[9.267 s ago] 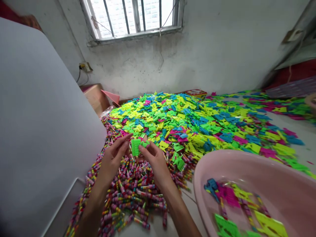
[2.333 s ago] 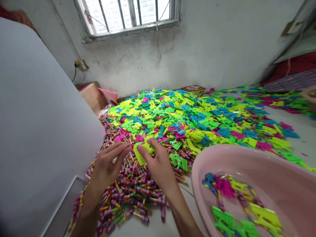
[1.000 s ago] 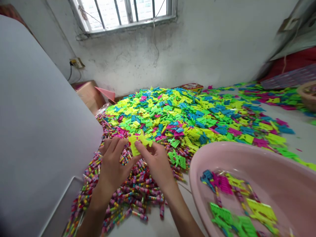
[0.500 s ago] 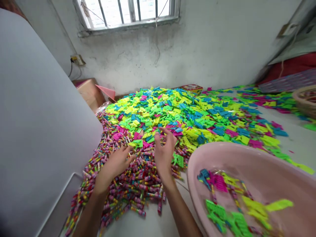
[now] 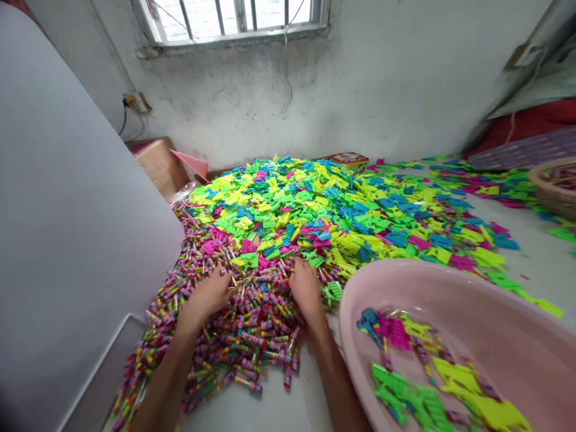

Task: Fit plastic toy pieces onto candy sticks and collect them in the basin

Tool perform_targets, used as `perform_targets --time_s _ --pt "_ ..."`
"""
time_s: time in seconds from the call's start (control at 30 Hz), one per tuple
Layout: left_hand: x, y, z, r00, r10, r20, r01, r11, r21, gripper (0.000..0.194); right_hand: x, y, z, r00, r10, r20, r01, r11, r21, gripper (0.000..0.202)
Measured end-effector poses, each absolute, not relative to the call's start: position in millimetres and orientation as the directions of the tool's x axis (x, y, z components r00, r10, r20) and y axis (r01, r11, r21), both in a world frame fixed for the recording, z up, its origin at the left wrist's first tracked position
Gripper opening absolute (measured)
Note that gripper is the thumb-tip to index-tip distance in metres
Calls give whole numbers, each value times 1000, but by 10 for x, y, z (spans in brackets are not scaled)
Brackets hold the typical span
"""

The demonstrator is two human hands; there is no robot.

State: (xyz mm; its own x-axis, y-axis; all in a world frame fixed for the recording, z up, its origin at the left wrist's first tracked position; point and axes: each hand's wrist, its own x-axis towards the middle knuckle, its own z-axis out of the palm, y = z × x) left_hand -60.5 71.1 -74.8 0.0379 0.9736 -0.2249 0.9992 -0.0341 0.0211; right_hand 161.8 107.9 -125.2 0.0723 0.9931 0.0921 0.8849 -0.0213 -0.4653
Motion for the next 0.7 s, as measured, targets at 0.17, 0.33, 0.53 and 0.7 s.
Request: perform_targets --time_s 0.17,0.33,0.53,0.7 --pt "-661 740 -736 53 968 -246 998 -47 34 20 1581 1144 -1226 120 964 239 830 34 -557 41" --pt "-630 724 -785 97 969 -226 992 -77 98 24 1671 1105 -1354 322 916 239 786 -118 -607 44" --pt "-580 735 -782 158 980 -121 948 -116 296 9 1782 1155 -1409 309 934 178 641 -65 -765 21" --pt "-520 724 -623 114 990 78 836 -138 531 21 1676 1216 -1235 281 948 148 322 53 -945 45"
